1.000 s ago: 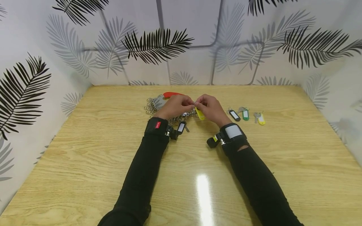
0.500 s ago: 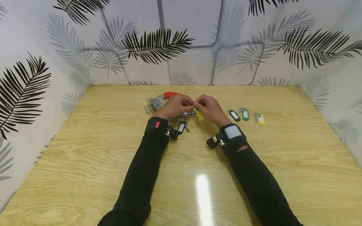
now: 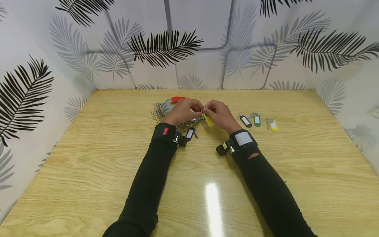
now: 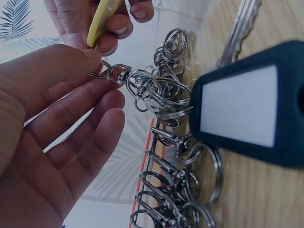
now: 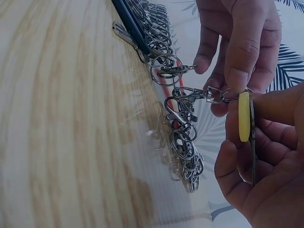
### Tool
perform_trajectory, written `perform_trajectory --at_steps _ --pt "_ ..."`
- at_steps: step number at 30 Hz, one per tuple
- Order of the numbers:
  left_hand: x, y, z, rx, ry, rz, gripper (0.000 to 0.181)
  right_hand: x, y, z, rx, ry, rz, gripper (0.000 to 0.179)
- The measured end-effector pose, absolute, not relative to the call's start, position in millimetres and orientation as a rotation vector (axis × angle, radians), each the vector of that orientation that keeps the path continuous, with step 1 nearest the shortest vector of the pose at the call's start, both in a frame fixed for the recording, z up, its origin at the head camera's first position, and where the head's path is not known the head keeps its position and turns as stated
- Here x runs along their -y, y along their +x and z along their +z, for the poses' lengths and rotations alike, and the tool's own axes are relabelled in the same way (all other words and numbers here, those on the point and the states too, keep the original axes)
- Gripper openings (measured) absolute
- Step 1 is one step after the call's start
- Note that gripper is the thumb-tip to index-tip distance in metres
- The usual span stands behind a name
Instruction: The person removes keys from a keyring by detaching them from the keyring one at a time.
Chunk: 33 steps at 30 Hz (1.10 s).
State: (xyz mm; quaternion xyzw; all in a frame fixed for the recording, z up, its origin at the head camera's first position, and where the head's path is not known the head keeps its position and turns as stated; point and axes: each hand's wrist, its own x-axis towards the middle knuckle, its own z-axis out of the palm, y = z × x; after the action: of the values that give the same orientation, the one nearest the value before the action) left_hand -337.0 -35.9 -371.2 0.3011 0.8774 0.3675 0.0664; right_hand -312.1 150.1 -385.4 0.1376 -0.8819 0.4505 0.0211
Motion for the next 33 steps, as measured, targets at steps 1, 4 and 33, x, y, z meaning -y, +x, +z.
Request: perform_trajectory --at_steps 1,4,33 --pt "35.7 -337.0 -371.4 -2.644 0.909 1.108 0.02 -150.3 -312.1 -385.5 2.733 0.425 1.398 0.015" --pt "35.8 -336.5 -371.6 -2.641 0.903 1.102 0.023 -150.6 -311.9 -385.3 2.73 0.424 1.399 0.014" --pt "35.7 -335.7 -369.9 -2.662 0.908 1.044 0.018 -150.6 -310.6 -385.4 2.721 0.479 1.377 0.015"
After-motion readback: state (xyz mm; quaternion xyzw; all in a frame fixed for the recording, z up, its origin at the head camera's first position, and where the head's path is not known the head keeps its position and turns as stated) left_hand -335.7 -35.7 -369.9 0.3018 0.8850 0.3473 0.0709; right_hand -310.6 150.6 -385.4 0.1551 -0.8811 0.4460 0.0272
